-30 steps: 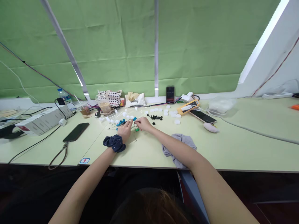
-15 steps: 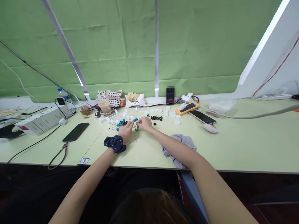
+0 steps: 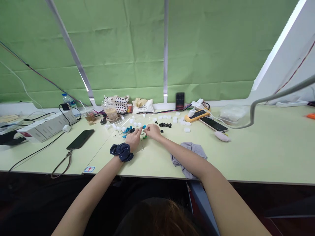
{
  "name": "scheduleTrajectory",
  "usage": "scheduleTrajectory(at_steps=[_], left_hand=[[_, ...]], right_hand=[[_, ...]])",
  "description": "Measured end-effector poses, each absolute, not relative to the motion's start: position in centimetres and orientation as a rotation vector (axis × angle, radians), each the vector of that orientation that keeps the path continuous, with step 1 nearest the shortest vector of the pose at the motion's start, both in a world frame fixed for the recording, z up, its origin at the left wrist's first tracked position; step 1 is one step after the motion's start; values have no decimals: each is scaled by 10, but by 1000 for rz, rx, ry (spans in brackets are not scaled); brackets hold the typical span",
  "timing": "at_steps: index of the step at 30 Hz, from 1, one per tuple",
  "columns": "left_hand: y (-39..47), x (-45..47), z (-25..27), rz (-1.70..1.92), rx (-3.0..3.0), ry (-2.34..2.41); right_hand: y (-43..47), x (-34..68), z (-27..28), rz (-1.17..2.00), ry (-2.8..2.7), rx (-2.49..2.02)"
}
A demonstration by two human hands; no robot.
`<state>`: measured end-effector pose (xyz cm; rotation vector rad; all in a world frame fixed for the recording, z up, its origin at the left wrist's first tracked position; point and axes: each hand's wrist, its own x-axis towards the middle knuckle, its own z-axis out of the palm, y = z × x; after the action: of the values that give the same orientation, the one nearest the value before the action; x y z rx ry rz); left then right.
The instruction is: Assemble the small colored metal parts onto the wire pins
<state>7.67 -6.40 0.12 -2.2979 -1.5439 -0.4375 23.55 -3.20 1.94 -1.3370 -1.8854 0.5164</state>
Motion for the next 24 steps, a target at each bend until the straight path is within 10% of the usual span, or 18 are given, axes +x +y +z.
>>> scheduleTrajectory(at_steps=[24], left_hand=[[-60,74,-3,-356,-2244,-1562]], right_hand=[[-20,241,13,617,-1943,-1285]])
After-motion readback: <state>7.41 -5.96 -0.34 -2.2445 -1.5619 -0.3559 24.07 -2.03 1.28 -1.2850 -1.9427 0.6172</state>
